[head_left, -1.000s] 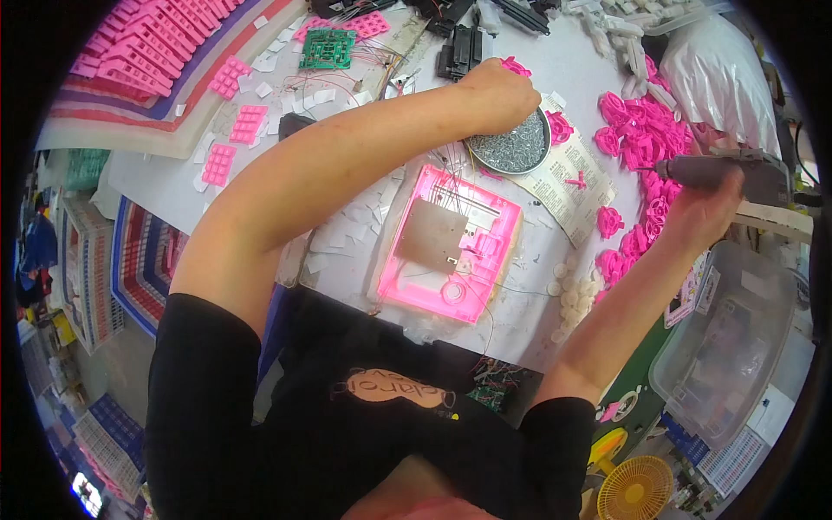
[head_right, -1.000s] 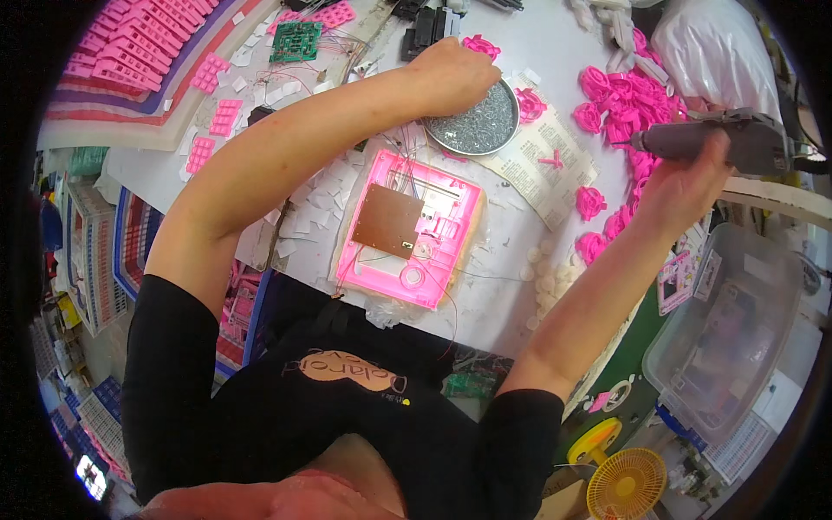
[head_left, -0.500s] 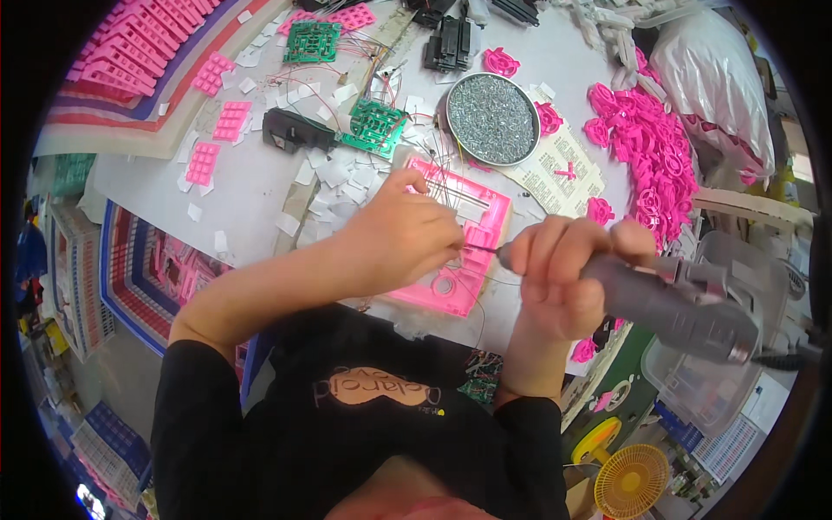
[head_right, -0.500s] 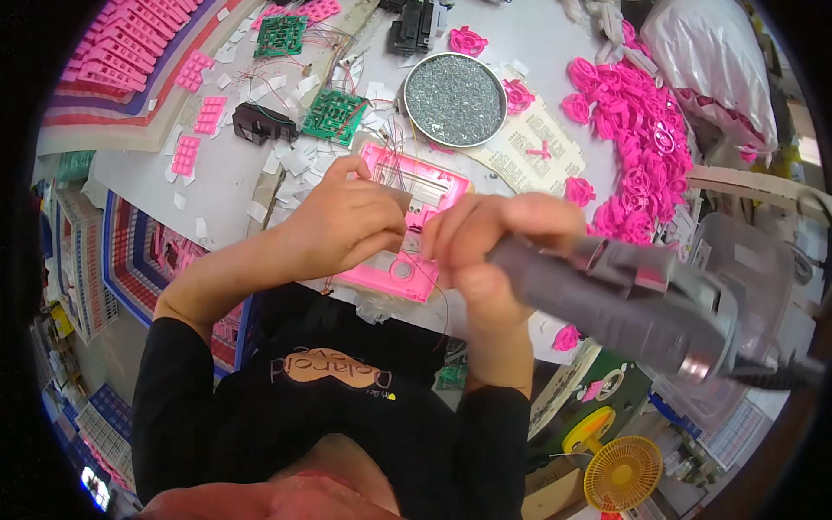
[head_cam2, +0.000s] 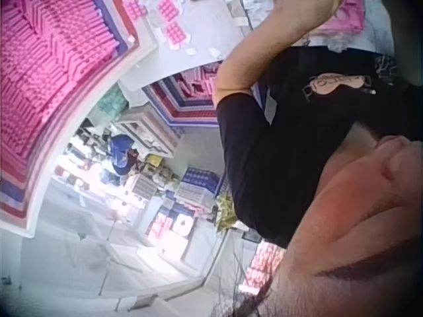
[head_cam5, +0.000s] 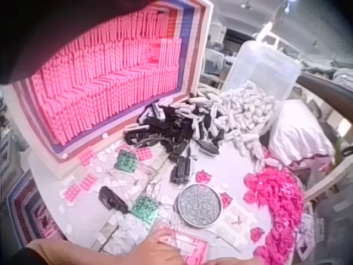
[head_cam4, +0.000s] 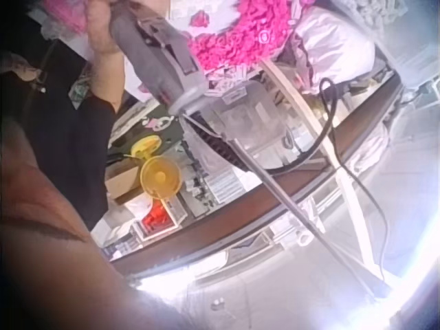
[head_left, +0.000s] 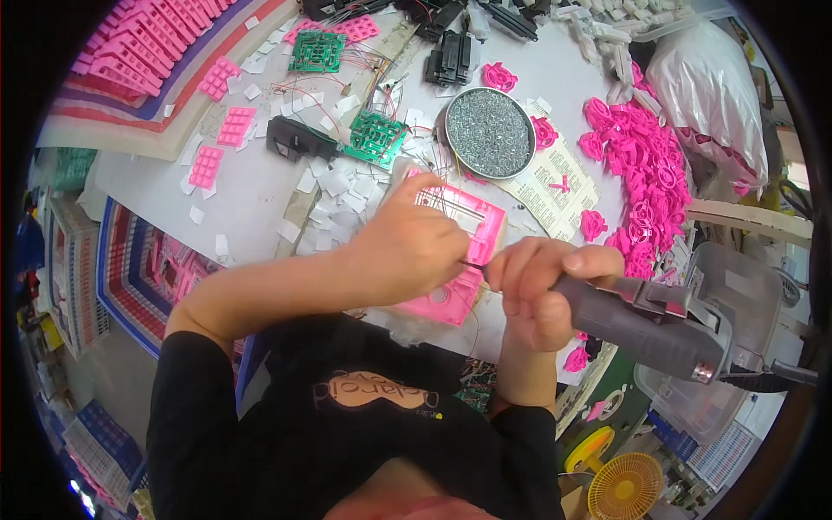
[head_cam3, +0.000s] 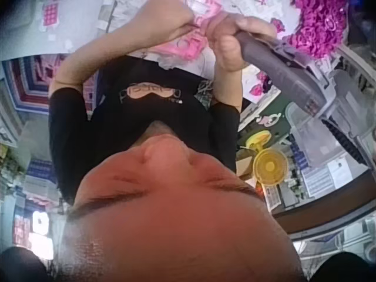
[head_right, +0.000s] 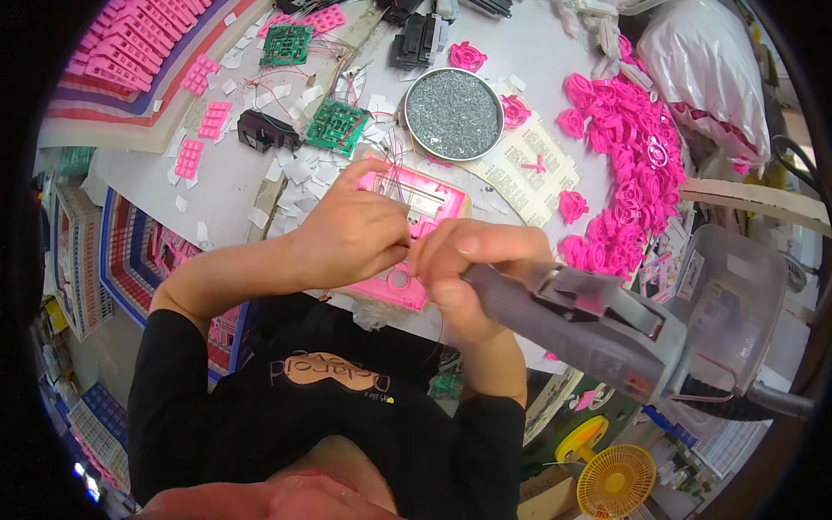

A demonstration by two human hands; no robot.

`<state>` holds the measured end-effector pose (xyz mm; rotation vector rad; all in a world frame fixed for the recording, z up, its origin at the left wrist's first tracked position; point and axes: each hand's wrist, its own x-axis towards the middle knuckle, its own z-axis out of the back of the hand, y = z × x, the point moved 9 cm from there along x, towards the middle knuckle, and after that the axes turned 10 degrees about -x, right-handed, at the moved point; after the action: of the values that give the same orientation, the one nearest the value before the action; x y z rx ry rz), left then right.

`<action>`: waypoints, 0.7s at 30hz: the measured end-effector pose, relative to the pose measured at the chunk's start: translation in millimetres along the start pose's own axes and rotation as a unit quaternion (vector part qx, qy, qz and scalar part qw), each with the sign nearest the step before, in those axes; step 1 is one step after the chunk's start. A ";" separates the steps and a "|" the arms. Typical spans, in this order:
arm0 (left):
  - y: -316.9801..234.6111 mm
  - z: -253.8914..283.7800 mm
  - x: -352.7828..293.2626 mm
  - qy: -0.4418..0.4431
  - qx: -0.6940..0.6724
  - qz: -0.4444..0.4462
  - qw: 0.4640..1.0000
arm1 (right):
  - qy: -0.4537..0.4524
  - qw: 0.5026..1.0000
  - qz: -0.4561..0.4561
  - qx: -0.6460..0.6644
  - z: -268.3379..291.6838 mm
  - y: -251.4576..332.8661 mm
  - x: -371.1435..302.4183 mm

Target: Assembling components of a plastic toy piggy bank, including circuit board and buttons.

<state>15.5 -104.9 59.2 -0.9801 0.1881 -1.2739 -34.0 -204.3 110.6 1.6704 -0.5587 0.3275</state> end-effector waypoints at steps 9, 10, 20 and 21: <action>142.4 -28.3 125.0 0.126 0.300 0.124 0.937 | -0.090 0.996 0.014 -0.008 39.9 1.3 5.2; 146.8 -36.4 124.1 0.168 0.315 0.139 0.924 | -0.087 0.996 0.017 -0.020 42.1 3.2 1.6; 133.6 -20.1 133.6 0.065 0.249 0.108 0.960 | -0.078 0.997 -0.003 -0.011 25.7 -13.8 -0.8; 122.8 -11.7 129.9 0.055 0.217 0.097 0.970 | -0.073 0.997 -0.013 0.001 24.4 -18.3 -2.8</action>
<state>139.6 -226.7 15.9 -0.5036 0.0821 -1.1267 -29.0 -225.8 89.4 1.7110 -0.6447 0.1891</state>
